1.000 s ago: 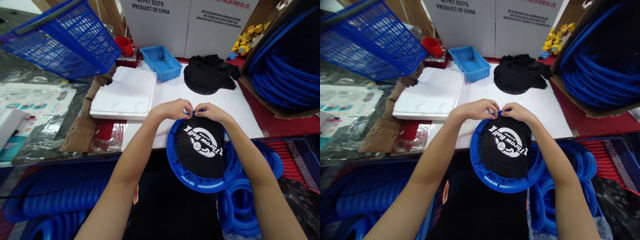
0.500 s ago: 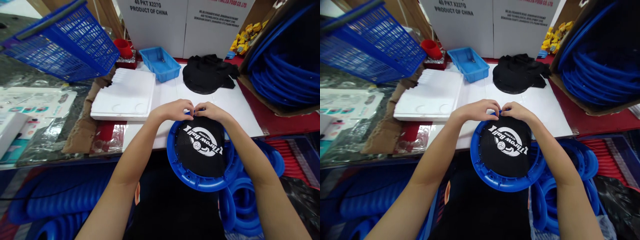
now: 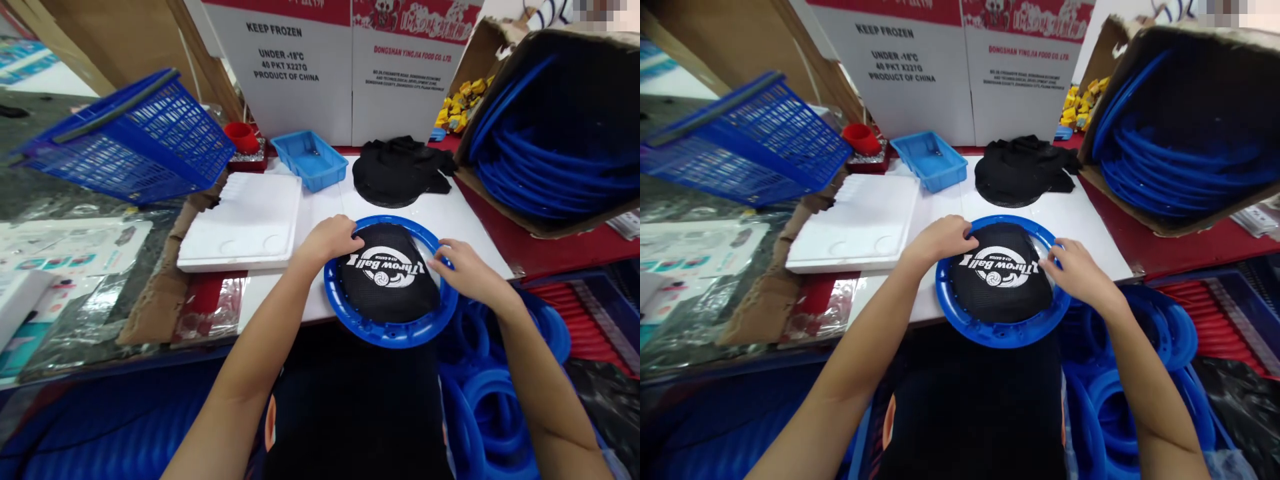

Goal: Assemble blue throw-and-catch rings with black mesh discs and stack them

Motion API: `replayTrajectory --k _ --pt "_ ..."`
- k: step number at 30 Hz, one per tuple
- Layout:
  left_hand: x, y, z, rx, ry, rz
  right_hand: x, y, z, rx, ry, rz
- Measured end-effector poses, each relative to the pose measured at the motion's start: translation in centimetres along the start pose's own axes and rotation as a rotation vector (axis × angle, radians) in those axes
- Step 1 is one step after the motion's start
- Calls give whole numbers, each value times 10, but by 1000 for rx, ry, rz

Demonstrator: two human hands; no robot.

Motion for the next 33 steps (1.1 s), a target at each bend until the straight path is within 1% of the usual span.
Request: replayTrajectory --k 2,3,5,6,7,8,9,10,11,12,13,14,15,16,17,19,20,22,24,26,30,33 --pt "10 1 4 102 -70 136 -3 11 16 3 42 69" --pt "13 2 7 183 -77 231 -7 15 20 -5 71 97" --pt "10 4 15 376 -39 410 -17 22 21 -6 125 133" --pt "6 4 19 452 4 473 -24 25 18 -2 146 138" --pt "1 3 21 493 61 514 -31 27 14 -3 164 132" --pt "-5 0 21 486 128 540 -39 27 8 -12 177 118" --pt "-12 -4 18 425 191 559 -47 27 2 -22 185 98" --pt "-18 -8 14 324 246 570 -53 26 -5 -24 188 76" --pt "-23 -12 9 199 283 568 -59 27 -11 -8 185 54" --pt "-27 -14 5 70 308 548 -62 28 -18 29 169 34" --pt "-30 -15 1 -46 324 504 -62 30 -23 79 143 17" --pt "-34 -15 -2 -138 342 433 -60 32 -28 132 111 1" --pt "-37 -12 -4 -196 368 343 -55 34 -31 175 75 -13" --pt "-41 -7 -6 -223 400 245 -48 36 -35 207 33 -28" --pt "-43 -2 -7 -228 427 158 -41 37 -37 229 -12 -43" --pt "-45 11 -9 -177 460 53 -24 39 -42 253 -96 -77" --pt "-44 16 -9 -138 464 35 -17 40 -45 246 -126 -100" --pt "-40 23 -9 -68 445 33 -9 40 -51 182 -159 -159" --pt "-36 25 -8 -27 408 51 -7 38 -57 94 -185 -214" --pt "-33 23 -7 -19 370 72 -7 39 -60 53 -223 -224" --pt "-35 22 -7 20 318 69 -6 42 -62 86 -288 -148" --pt "-35 24 -9 46 297 67 -5 37 -66 88 -333 -115"
Point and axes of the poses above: each hand's wrist, its own z-axis away from the middle knuckle, its own y-axis out of the palm, x = y × z, the point moved 6 cm from there along -z, towards the middle knuckle, and after that the axes turned 8 degrees about y, right-handed, at the moved point
